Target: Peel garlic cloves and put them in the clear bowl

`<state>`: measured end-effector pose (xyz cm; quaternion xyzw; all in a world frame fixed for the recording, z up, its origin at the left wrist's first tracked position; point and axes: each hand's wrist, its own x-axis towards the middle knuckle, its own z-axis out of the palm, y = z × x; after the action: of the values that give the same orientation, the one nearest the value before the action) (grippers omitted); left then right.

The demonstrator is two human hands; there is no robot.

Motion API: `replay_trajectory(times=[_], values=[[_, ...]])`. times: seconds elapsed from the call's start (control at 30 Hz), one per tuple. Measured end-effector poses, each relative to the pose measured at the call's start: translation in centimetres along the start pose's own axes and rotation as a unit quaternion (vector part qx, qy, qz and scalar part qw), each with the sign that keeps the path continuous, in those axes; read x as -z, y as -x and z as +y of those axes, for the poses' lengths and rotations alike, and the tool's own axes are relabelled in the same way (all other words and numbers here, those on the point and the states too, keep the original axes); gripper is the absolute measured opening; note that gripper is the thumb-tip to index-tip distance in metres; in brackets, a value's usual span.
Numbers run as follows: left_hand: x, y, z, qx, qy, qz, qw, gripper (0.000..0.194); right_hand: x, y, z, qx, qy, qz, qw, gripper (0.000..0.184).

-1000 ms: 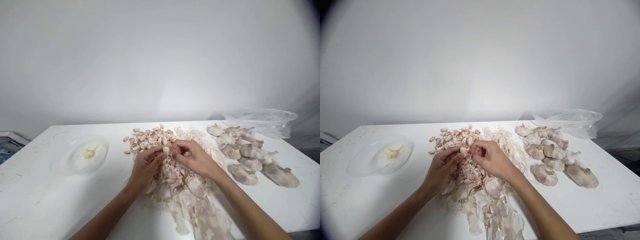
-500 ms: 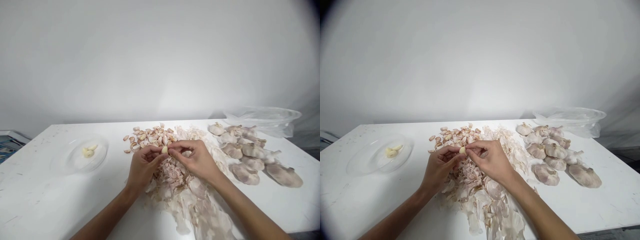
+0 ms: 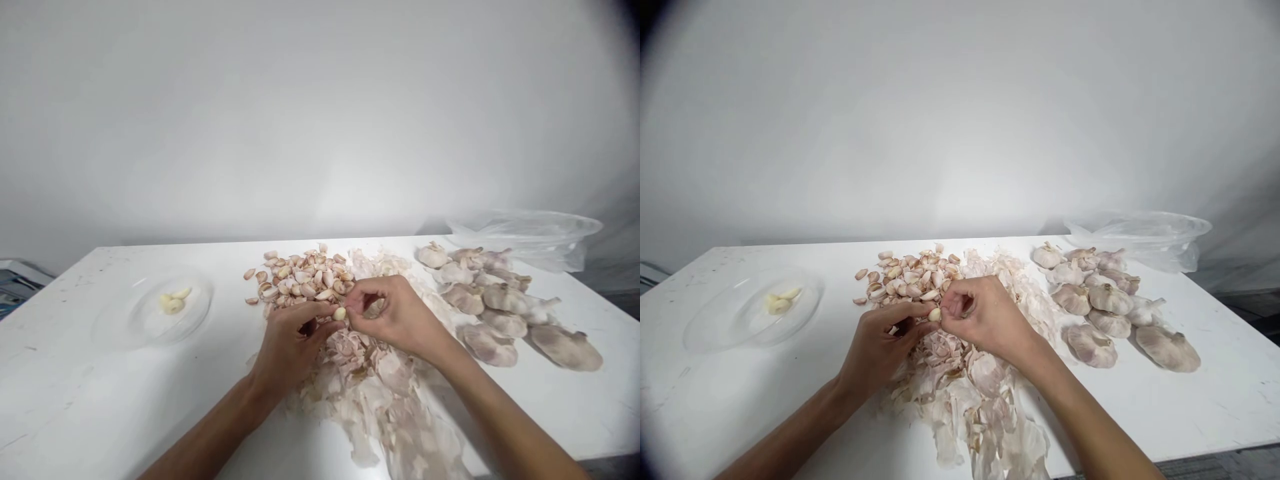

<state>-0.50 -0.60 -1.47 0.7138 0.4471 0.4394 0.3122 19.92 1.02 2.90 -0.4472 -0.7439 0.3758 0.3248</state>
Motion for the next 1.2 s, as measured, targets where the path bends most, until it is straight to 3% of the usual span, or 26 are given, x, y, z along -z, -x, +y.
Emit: replay_trajectory(times=[0.2, 0.3, 0.53, 0.67, 0.93, 1.07, 1.2], values=[[0.1, -0.2, 0.4, 0.144, 0.148, -0.055, 0.977, 0.028, -0.1, -0.1, -0.2, -0.010, -0.029, 0.013, 0.999, 0.007], [0.2, -0.5, 0.4, 0.175, 0.217, -0.045, 0.959, 0.030, -0.1, 0.0, -0.6, -0.029, -0.034, 0.019, 0.999, 0.010], [0.3, -0.5, 0.4, 0.141, 0.155, 0.022, 0.978, 0.027, 0.0, 0.0, -0.6, -0.020, -0.055, 0.033, 0.998, 0.020], [0.3, -0.3, 0.5, 0.088, 0.092, 0.038, 0.991, 0.023, 0.1, -0.1, -0.2, -0.006, -0.064, 0.031, 0.997, 0.021], [0.4, -0.3, 0.2, -0.005, 0.049, 0.020, 0.999, 0.023, 1.4, 0.0, -0.1, 0.004, -0.055, -0.066, 0.996, 0.014], [0.3, -0.3, 0.4, 0.009, 0.065, 0.010, 0.998, 0.025, 1.5, -0.2, 0.2, -0.013, -0.084, -0.091, 0.992, 0.009], [0.2, -0.4, 0.6, 0.080, 0.137, 0.002, 0.987, 0.028, 0.9, -0.3, 0.4, -0.042, -0.138, -0.085, 0.986, 0.010]])
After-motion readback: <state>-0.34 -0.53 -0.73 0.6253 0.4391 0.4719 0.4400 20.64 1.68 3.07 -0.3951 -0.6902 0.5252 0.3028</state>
